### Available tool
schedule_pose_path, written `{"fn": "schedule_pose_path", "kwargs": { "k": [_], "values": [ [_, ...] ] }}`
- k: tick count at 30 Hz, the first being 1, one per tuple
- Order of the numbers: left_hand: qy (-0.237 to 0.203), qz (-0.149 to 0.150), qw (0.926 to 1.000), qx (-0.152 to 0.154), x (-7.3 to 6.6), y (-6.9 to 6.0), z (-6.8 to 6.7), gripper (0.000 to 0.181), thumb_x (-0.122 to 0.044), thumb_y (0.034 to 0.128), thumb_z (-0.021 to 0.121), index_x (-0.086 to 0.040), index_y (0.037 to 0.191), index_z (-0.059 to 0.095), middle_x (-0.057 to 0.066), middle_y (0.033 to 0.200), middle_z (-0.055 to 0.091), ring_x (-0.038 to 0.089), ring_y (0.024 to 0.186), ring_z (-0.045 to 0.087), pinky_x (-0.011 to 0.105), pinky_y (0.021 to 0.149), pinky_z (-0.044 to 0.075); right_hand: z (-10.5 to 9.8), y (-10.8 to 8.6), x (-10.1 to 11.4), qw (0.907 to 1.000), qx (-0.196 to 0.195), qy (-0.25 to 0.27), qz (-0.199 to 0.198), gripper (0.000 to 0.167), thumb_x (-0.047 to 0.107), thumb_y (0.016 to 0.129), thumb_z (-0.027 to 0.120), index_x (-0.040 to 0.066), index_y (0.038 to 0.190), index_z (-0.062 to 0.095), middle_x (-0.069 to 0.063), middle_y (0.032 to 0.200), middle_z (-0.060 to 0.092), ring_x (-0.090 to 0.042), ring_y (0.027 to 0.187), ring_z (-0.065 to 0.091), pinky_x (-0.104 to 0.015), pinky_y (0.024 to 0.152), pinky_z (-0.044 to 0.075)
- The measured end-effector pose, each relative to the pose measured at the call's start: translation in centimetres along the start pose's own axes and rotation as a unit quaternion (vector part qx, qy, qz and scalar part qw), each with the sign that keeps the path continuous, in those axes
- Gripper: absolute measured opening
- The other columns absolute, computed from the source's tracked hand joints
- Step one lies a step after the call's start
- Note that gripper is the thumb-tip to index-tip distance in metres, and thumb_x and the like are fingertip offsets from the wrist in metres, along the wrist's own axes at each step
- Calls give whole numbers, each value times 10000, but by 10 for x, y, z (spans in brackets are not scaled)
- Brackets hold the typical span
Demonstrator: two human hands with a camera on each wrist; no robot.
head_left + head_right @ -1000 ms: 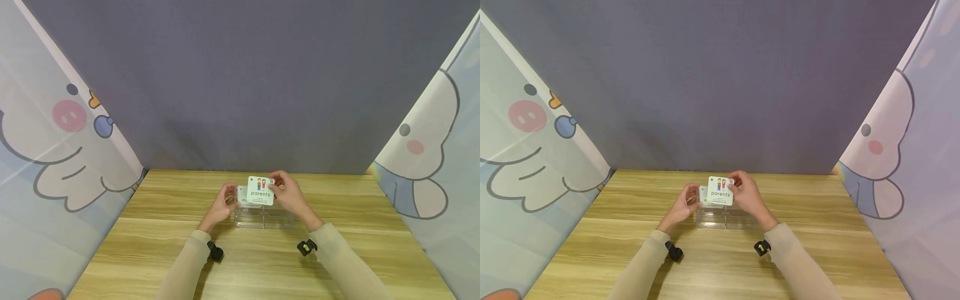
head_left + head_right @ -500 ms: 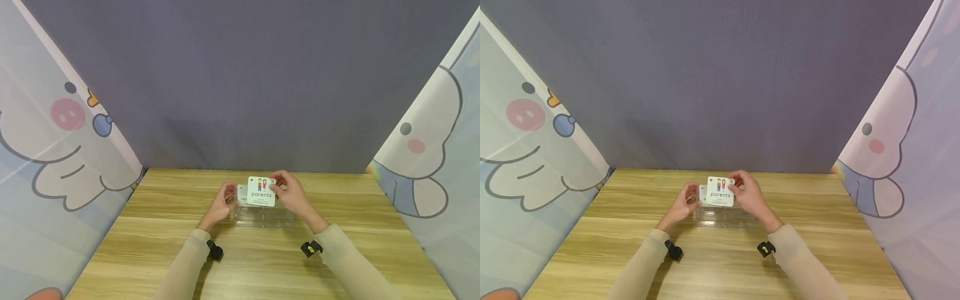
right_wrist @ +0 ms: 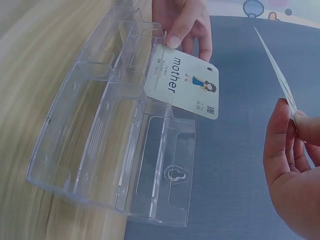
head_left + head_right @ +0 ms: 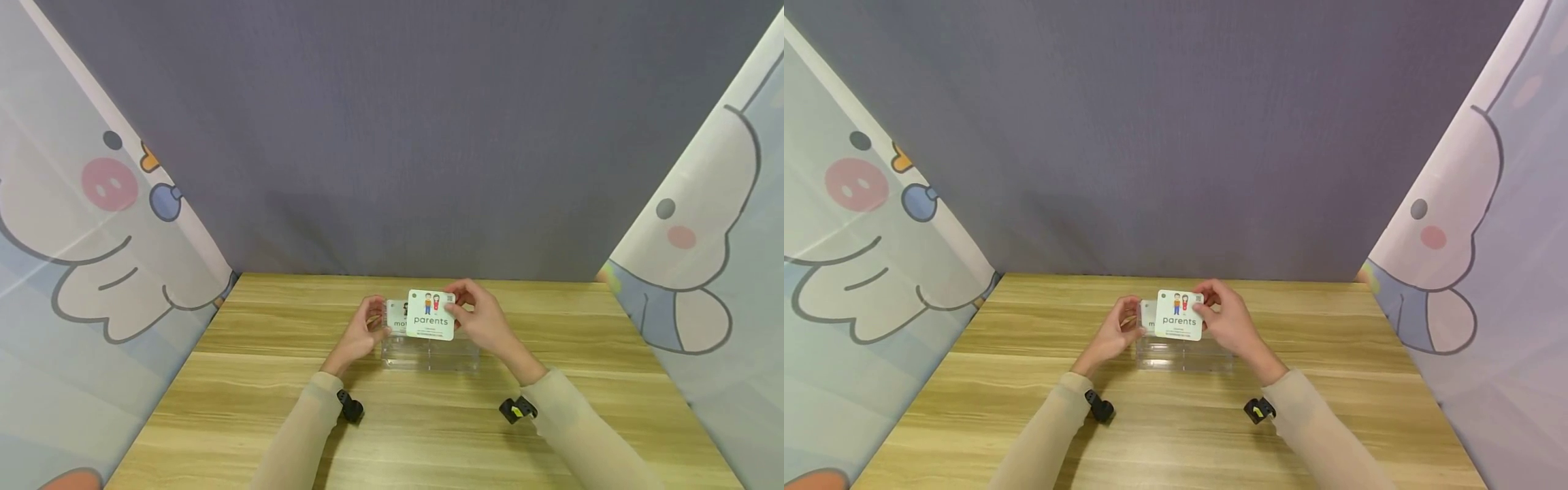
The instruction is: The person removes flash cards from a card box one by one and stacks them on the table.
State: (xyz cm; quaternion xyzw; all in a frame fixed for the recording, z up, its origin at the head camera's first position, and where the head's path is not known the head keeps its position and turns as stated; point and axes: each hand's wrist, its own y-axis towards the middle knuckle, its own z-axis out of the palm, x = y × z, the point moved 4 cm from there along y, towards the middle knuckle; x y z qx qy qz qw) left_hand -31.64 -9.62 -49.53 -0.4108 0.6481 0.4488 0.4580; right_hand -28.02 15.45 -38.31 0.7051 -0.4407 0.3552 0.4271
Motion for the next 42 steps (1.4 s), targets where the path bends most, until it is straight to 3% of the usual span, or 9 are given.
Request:
{"fn": "schedule_pose_path", "kwargs": {
  "k": [10,19,27,34,42],
  "values": [
    [-22,-98,9999,-45,-1,2,0,673,186,836,642,31,1438,384,233,1326,491,414,1278,462,541,1170,337,-7,-6,0,9999,-12,119,16,242,-42,955,647,-34,1192,599,-171,954,577,-221,761,602,-299,542,568],
    [-168,-76,9998,87,-30,-7,1,632,175,842,626,80,1417,381,258,1303,482,453,1266,453,586,1168,317,-12,-13,-2,9996,-42,267,-37,233,-67,940,650,-60,1167,596,-182,932,579,-211,748,597,-292,534,563],
    [-125,-149,9997,131,-32,-7,0,623,159,864,638,59,1425,386,240,1310,480,439,1279,445,564,1170,326,-14,-17,-3,9995,-53,296,132,229,-68,945,641,-36,1168,599,-180,941,575,-228,759,594,-301,540,560],
    [-2,-179,9998,62,-6,2,1,659,168,850,647,52,1439,373,241,1308,475,440,1274,449,561,1168,330,-17,-20,-7,9993,-73,335,134,222,-58,943,653,-40,1159,604,-186,932,574,-219,752,598,-310,541,569],
    [-17,-107,9999,-65,-1,2,-1,649,134,838,688,-42,1410,437,159,1282,504,338,1243,495,486,1157,377,-20,-24,-11,9991,-88,355,214,226,-33,947,664,-35,1166,603,-184,941,569,-215,763,594,-306,552,565]
  ]
}}
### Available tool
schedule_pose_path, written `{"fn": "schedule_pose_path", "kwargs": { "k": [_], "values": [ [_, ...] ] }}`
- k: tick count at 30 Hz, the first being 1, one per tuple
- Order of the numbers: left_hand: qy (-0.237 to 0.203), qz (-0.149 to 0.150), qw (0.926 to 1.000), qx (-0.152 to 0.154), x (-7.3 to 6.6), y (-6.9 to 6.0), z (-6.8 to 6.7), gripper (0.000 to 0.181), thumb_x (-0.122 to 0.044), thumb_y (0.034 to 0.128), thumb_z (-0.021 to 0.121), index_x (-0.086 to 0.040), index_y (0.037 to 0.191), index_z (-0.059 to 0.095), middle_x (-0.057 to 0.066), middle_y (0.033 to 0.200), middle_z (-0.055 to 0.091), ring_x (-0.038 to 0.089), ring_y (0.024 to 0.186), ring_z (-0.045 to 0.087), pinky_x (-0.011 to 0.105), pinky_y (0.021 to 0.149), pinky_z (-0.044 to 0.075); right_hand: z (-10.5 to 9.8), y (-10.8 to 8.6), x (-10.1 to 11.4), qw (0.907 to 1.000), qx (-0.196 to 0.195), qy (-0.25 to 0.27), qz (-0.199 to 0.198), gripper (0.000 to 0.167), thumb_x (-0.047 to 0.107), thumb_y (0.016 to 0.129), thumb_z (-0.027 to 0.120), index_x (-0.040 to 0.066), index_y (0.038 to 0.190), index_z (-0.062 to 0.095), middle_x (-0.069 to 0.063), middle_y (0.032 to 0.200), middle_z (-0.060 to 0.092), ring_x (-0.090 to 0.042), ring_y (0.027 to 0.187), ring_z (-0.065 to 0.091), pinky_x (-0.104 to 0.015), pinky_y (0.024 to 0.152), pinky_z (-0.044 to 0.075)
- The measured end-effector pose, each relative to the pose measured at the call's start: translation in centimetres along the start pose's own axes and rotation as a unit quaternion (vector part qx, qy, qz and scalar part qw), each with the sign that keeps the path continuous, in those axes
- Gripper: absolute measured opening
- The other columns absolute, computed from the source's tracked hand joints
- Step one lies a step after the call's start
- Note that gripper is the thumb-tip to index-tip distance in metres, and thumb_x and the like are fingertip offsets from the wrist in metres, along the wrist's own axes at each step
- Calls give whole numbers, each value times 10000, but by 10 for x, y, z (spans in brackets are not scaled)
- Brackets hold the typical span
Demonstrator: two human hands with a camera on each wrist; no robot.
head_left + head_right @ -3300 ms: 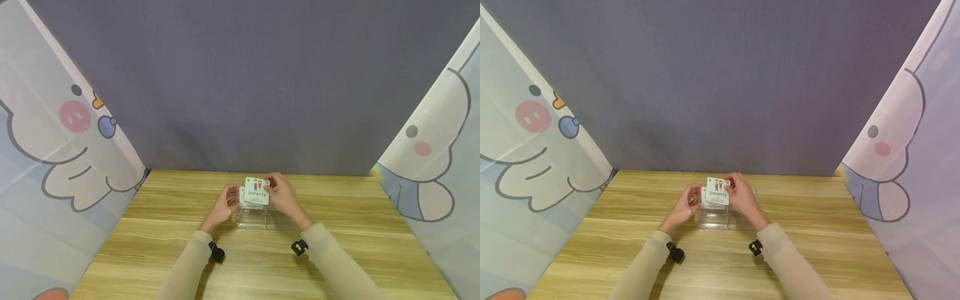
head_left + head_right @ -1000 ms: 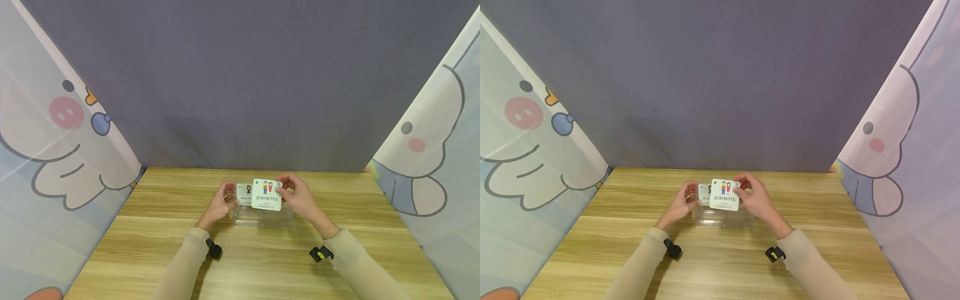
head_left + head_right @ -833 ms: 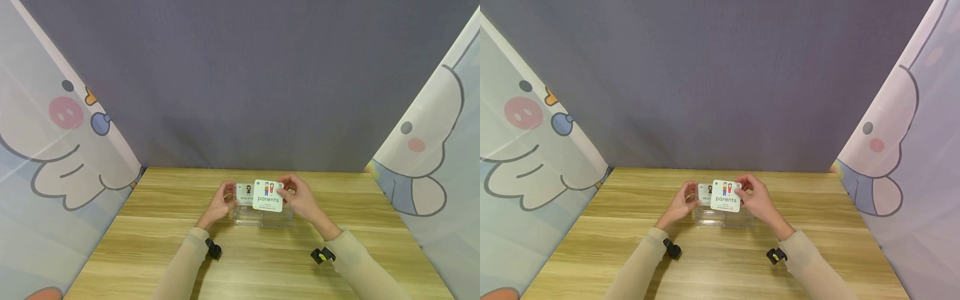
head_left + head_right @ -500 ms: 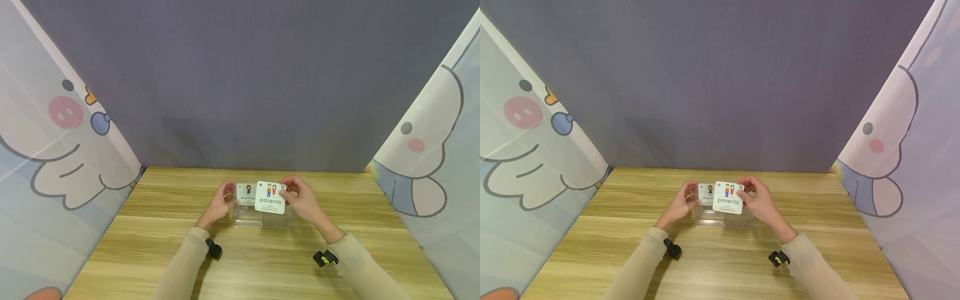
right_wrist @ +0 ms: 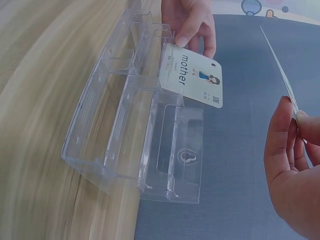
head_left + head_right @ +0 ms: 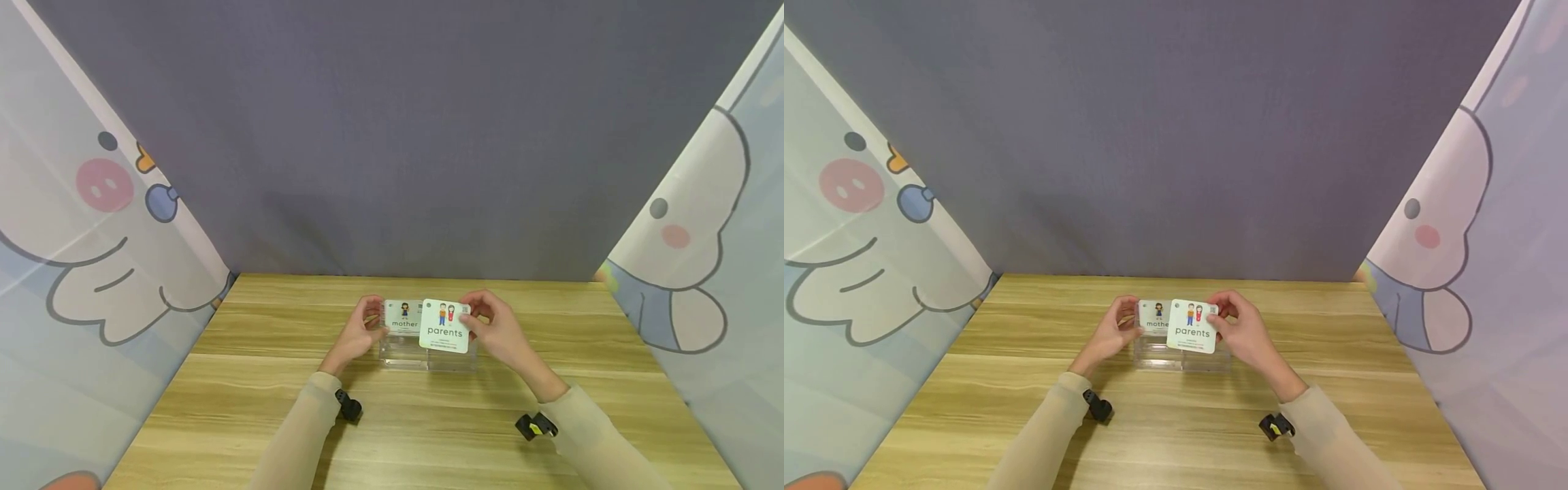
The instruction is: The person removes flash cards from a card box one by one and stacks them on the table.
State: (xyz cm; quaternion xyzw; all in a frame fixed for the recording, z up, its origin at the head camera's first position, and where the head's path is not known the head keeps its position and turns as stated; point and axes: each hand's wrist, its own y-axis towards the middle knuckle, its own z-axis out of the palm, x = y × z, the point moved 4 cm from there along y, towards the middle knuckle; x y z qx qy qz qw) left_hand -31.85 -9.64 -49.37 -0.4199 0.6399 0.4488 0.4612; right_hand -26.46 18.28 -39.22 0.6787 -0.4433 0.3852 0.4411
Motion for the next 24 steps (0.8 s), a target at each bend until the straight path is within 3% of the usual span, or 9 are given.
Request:
{"fn": "schedule_pose_path", "kwargs": {
  "k": [15,24],
  "values": [
    [-118,-18,9999,76,-2,-1,-1,664,138,828,699,-20,1412,427,194,1302,488,366,1271,481,497,1171,353,-3,-7,-3,10000,62,-38,10,225,-46,943,663,-50,1160,602,-177,919,579,-194,744,591,-309,541,566],
    [38,-65,10000,47,-2,-1,-1,651,119,835,696,-54,1405,433,171,1302,513,344,1271,493,475,1166,367,-2,-12,-4,9999,107,-8,120,226,-48,935,671,-47,1150,601,-179,933,574,-210,760,588,-297,546,565]
  ]
}}
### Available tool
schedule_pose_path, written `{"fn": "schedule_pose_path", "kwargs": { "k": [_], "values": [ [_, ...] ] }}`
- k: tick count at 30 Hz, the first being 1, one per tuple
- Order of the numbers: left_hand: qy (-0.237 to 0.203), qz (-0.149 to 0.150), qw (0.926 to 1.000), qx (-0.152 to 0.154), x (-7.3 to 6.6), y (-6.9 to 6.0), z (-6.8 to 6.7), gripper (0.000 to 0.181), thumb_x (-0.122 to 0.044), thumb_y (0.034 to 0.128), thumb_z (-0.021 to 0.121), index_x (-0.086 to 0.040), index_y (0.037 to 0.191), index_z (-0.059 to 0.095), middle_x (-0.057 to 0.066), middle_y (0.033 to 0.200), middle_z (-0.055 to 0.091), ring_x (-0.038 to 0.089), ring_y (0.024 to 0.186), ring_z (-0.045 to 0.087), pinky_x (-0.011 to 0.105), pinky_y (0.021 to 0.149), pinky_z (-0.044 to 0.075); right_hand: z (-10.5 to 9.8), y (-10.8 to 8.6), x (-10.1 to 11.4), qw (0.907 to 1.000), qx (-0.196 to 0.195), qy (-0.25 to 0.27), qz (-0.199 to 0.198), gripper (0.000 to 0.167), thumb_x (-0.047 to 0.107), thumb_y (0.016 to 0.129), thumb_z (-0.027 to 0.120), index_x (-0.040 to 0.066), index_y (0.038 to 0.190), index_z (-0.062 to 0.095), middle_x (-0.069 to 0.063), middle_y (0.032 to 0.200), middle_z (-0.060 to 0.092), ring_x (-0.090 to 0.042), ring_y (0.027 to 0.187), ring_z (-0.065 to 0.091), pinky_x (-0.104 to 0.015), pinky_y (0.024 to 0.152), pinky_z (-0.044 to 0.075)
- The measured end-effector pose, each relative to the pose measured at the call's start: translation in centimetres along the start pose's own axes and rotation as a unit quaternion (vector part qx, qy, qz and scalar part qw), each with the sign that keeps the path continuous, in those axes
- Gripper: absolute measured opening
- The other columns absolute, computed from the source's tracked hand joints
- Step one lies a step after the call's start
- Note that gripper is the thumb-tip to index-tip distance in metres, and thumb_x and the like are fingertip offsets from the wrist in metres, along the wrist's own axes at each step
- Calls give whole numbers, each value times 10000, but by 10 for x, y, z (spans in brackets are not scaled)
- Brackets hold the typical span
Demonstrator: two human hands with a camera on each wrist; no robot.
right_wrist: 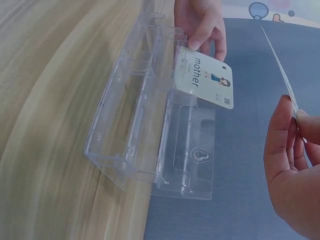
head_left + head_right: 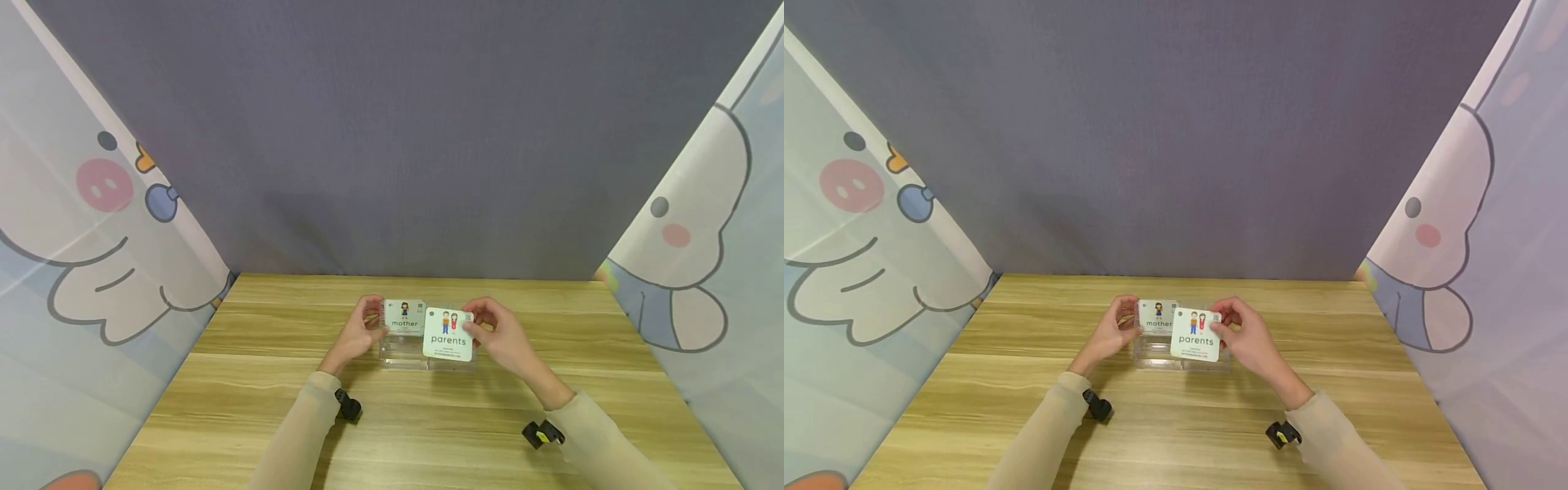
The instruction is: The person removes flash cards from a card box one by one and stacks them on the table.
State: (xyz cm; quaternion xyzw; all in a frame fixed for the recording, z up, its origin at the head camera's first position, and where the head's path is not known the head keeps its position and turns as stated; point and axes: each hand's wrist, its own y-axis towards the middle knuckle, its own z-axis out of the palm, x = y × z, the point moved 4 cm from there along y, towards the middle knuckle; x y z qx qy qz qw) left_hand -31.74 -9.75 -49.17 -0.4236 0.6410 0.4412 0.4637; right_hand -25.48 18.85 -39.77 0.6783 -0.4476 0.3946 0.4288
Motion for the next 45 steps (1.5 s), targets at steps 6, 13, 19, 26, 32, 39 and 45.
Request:
{"fn": "schedule_pose_path", "kwargs": {
  "k": [6,13,19,26,32,39,45],
  "values": [
    [-57,21,10000,-31,1,0,0,657,138,828,689,-45,1406,436,186,1296,513,351,1261,497,477,1162,371,1,-4,-3,10000,44,-65,-8,217,-33,935,680,-38,1138,604,-163,917,573,-295,756,595,-291,541,561],
    [-73,-34,10000,-22,1,1,1,673,150,835,672,26,1437,398,210,1314,487,382,1275,473,509,1167,353,0,-7,-9,10000,63,-61,-38,221,-47,933,674,-47,1144,610,-165,916,587,-189,753,588,-300,536,567],
    [-99,-99,9999,54,-12,-2,2,648,168,836,654,55,1418,391,234,1290,481,436,1271,451,544,1175,327,0,-11,-11,9999,82,-74,-61,219,-49,924,683,-48,1132,616,-156,911,602,-179,752,593,-299,522,565],
    [-197,-80,9998,-11,-33,-10,4,618,177,833,634,36,1394,414,248,1294,481,446,1280,452,563,1177,316,4,-15,-14,9997,235,-37,83,210,-48,924,681,-43,1122,610,-152,905,594,-192,746,599,-300,527,566],
    [-113,-128,9999,2,-20,-5,3,643,174,826,648,22,1403,409,241,1305,483,436,1283,452,544,1178,324,7,-19,-17,9992,248,-155,276,216,-45,923,682,-22,1127,615,-142,911,590,-195,741,605,-282,536,560],
    [-106,-20,9999,-20,1,1,1,642,147,834,674,-32,1400,429,205,1290,492,383,1244,480,529,1155,363,10,-23,-19,9987,352,-170,338,223,-33,924,686,-36,1132,606,-139,903,592,-202,737,603,-339,549,579],
    [-121,63,9999,6,2,1,0,638,126,835,681,-64,1397,448,180,1288,502,343,1236,496,499,1154,376,12,-25,-23,9980,404,-151,471,228,-27,928,684,-40,1139,600,-133,907,584,-201,748,602,-348,543,579]
  ]
}}
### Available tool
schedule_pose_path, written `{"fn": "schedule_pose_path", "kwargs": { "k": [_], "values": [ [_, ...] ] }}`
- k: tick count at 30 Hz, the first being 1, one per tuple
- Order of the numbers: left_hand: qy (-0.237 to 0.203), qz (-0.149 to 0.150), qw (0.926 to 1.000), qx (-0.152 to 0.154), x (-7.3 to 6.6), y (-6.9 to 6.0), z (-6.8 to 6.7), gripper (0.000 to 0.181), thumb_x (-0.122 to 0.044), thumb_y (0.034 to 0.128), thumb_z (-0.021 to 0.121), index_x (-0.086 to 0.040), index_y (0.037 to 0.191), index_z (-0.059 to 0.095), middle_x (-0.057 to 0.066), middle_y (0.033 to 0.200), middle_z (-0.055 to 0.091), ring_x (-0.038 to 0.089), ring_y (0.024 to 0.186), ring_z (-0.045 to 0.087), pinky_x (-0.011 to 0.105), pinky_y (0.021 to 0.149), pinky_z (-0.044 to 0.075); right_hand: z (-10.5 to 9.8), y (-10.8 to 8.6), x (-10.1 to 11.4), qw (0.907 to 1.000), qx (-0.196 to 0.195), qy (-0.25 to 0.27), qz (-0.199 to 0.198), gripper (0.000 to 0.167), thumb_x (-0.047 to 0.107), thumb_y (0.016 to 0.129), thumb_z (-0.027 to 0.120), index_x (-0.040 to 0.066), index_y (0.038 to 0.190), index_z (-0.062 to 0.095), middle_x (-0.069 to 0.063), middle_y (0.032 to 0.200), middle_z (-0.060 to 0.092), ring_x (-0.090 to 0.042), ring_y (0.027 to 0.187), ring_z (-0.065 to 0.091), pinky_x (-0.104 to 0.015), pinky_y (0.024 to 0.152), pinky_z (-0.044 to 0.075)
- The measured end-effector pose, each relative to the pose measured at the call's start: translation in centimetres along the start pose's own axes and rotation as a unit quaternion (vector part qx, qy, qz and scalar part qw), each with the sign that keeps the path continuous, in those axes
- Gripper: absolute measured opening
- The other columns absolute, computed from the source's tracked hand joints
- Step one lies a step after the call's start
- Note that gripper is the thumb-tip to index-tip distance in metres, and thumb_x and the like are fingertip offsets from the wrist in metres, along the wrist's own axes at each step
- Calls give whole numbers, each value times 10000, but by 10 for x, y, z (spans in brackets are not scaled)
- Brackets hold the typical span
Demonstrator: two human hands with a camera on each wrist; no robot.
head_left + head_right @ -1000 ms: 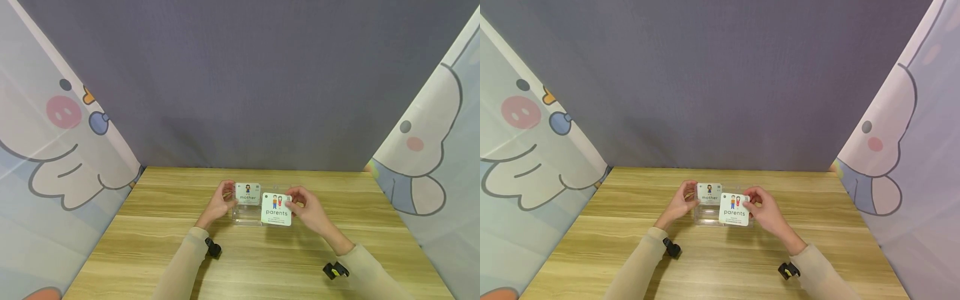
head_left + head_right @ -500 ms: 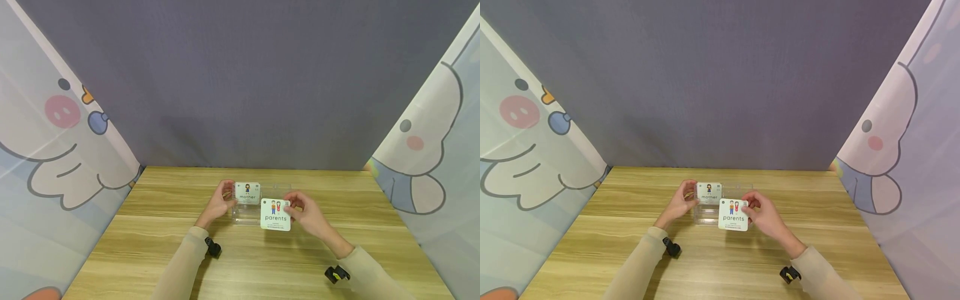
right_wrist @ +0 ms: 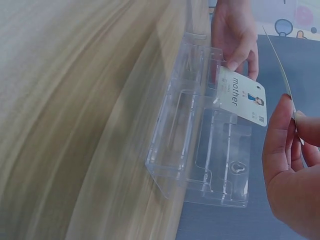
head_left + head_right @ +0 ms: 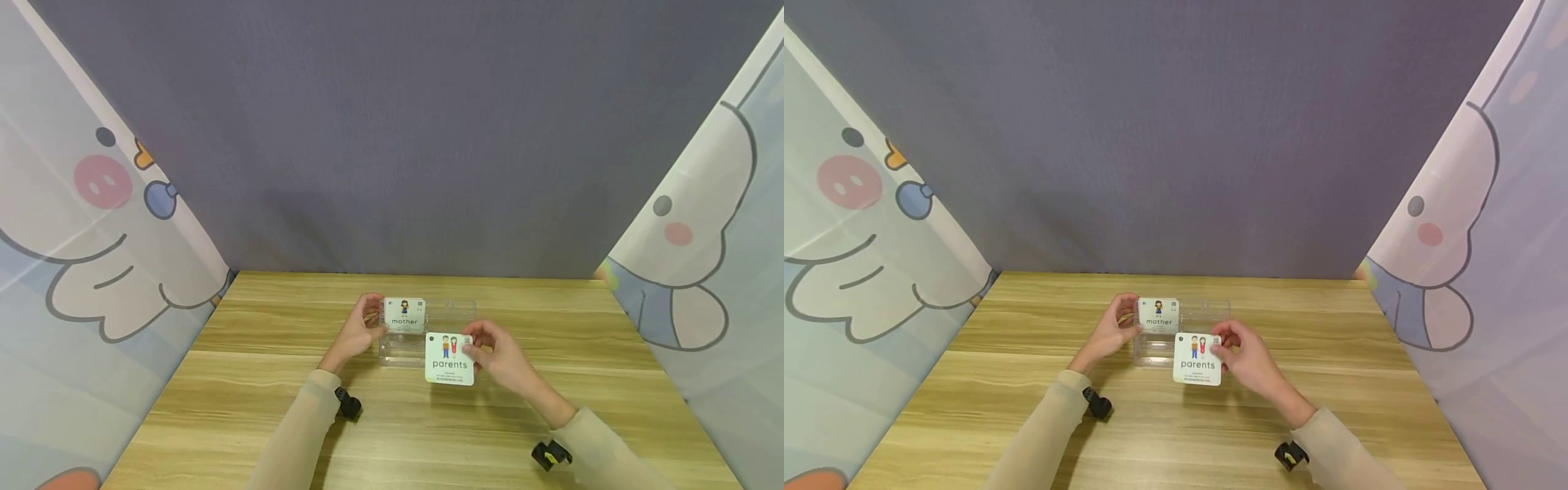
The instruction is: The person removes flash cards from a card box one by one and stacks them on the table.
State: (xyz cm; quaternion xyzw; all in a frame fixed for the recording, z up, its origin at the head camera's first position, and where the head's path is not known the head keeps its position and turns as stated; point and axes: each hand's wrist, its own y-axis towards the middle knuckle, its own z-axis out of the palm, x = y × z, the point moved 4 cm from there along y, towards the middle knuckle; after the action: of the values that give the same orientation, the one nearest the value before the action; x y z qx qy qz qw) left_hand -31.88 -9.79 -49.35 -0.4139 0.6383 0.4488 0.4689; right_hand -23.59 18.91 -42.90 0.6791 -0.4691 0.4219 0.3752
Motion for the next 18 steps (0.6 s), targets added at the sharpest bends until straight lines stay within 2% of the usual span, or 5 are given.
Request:
{"fn": "schedule_pose_path", "kwargs": {
  "k": [13,18],
  "values": [
    [54,-209,9998,29,2,2,1,652,166,840,649,2,1418,396,222,1308,466,418,1262,447,551,1164,341,6,-3,-12,9997,107,-111,168,239,-47,911,684,-45,1137,606,-129,905,581,-184,727,591,-396,557,595],
    [47,-142,9999,32,1,1,1,638,150,846,660,-22,1408,412,205,1306,466,392,1254,457,533,1159,355,8,-4,-16,9995,153,-227,140,227,-60,906,678,-22,1120,615,-115,892,588,-205,712,602,-421,556,597]
  ]
}}
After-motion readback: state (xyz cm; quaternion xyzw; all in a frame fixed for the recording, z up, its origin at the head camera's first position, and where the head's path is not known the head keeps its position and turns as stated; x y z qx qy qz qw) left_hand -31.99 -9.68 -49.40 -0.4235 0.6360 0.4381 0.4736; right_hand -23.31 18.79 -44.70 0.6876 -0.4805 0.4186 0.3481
